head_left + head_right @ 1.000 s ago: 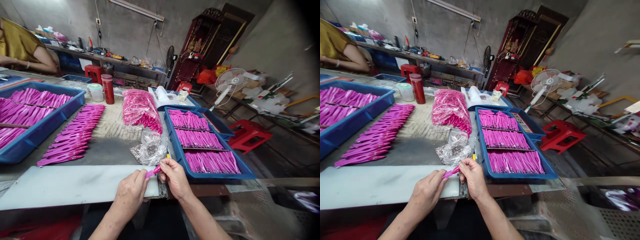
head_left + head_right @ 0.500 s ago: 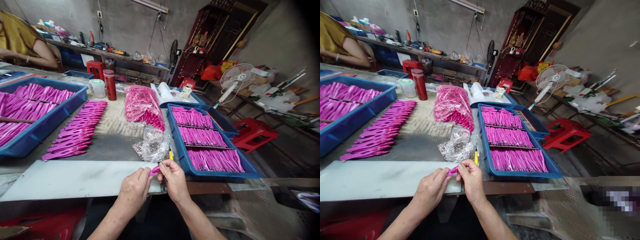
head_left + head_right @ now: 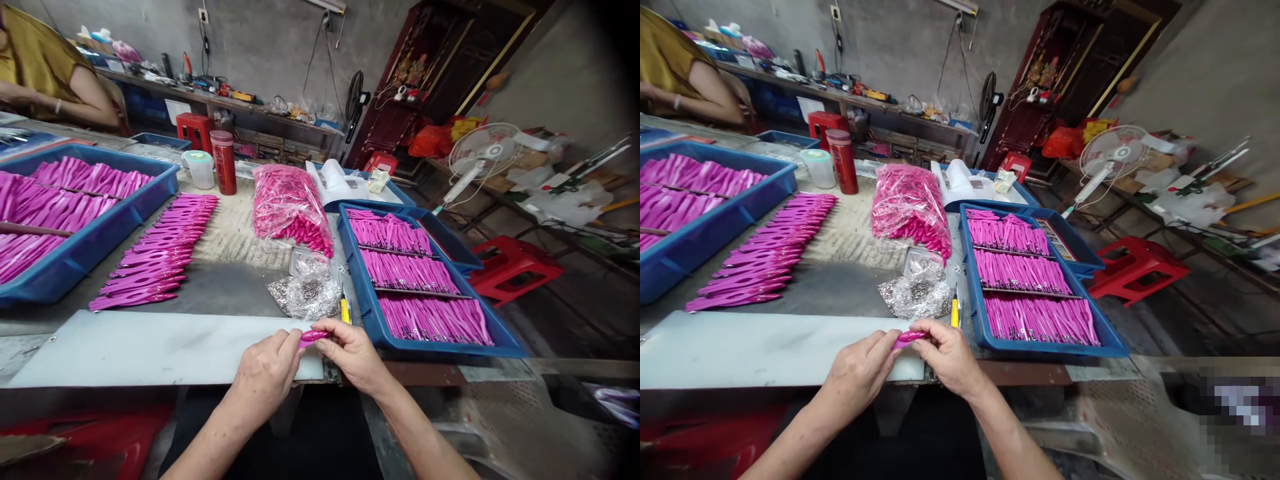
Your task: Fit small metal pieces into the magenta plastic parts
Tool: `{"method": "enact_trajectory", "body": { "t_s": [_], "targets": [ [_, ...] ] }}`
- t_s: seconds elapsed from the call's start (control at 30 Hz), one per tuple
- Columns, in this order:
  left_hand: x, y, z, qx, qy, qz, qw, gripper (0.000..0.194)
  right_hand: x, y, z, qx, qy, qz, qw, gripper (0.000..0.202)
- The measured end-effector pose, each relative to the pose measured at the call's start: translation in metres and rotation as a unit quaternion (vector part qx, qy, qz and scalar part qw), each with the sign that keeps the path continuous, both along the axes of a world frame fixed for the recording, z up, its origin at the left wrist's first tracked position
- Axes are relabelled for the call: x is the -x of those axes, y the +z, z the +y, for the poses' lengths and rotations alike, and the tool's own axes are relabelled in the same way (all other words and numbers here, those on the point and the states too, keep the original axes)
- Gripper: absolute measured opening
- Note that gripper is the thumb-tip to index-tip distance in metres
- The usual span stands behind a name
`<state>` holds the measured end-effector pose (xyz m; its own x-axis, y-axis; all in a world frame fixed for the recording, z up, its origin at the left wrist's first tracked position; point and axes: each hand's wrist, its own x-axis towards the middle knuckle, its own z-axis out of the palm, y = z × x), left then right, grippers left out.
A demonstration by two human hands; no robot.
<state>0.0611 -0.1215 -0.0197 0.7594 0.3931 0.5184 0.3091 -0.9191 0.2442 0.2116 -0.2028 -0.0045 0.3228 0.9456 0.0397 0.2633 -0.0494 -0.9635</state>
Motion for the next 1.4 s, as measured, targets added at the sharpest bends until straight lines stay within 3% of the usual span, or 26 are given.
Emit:
{"method": "enact_trajectory", "body": {
  "t_s": [0.1,0.3,1.13,1.4],
  "targets": [
    [0.000,0.002,0.000,-0.012,-0.005,0.003,1.000,0.018,-0.004,0.002,0.000,0.003,0.029,-0.056,0.998,0.013],
    [0.002,0.003,0.001,-0.027,-0.023,0.022,0.999,0.020,-0.007,0.005,0.001,0.014,0.065,-0.072,0.995,0.013],
    [0.002,0.007,0.000,0.013,-0.009,0.065,0.998,0.015,-0.001,-0.003,-0.003,-0.016,0.062,-0.114,0.991,0.014],
    [0.005,0.013,0.005,-0.004,-0.054,0.055,0.997,0.017,-0.009,0.005,0.000,-0.024,0.113,-0.135,0.984,0.014]
  ]
}}
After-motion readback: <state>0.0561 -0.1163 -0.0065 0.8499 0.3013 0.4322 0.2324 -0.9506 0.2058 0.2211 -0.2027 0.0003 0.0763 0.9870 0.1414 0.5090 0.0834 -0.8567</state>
